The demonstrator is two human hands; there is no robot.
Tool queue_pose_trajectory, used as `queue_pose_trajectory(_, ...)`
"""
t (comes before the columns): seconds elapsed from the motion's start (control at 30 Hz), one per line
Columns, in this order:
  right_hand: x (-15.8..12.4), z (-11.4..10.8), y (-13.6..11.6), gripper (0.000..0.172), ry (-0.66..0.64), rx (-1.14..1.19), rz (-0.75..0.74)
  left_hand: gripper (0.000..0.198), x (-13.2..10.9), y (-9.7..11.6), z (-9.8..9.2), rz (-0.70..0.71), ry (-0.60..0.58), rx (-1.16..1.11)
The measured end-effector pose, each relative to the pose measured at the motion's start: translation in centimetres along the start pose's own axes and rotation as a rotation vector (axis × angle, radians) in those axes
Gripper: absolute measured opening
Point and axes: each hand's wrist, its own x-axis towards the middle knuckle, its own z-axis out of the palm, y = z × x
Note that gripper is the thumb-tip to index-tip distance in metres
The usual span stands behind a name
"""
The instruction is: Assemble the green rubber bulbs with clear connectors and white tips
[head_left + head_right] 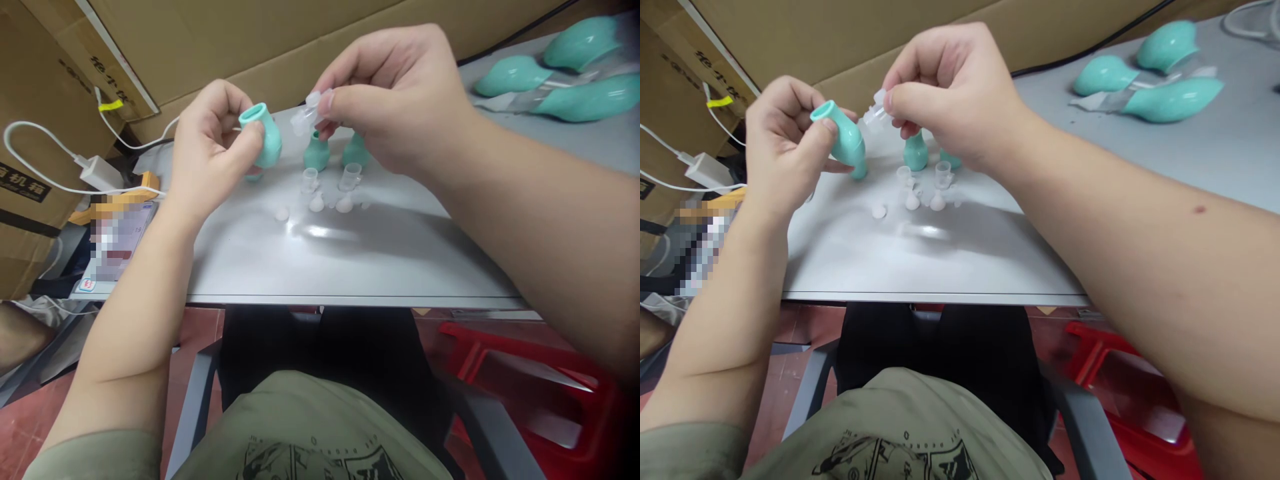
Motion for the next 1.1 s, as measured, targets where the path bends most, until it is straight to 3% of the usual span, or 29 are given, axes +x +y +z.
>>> queue_pose_trajectory(0.1,-0.2,-0.2,0.0,0.007,-0.012,-0.009,-0.008,0.056,-0.2,-0.6,0.3,-0.024,-0.078,-0.003)
queue_pose_trajectory(0.27,-0.8,-0.6,-0.5,0.019,-0.073,-0.139,0.049,0.049,0.5,-1.5,0.1,0.079,-0.168,0.127)
queue_pose_trajectory(0.47,-0.7,-0.5,-0.6,0.027,-0.076,-0.165,0.073,0.033,0.5,-1.1,-0.2,0.119,-0.186,0.235)
queue_pose_trajectory(0.63,-0.4,-0.3,-0.1,0.019,-0.079,-0.091,0.037,0.012,0.2,-0.7,-0.3,0.161,-0.196,0.239)
queue_pose_trajectory(0.9,-0.6,-0.5,-0.1,0.016,-0.13,-0.115,0.052,0.007,0.5,-1.4,-0.6,0.159,-0.204,0.313)
queue_pose_trajectory(1.1,-0.5,-0.8,0.0,0.026,-0.192,-0.132,0.056,0.02,0.5,-1.8,-0.8,0.248,-0.192,0.344)
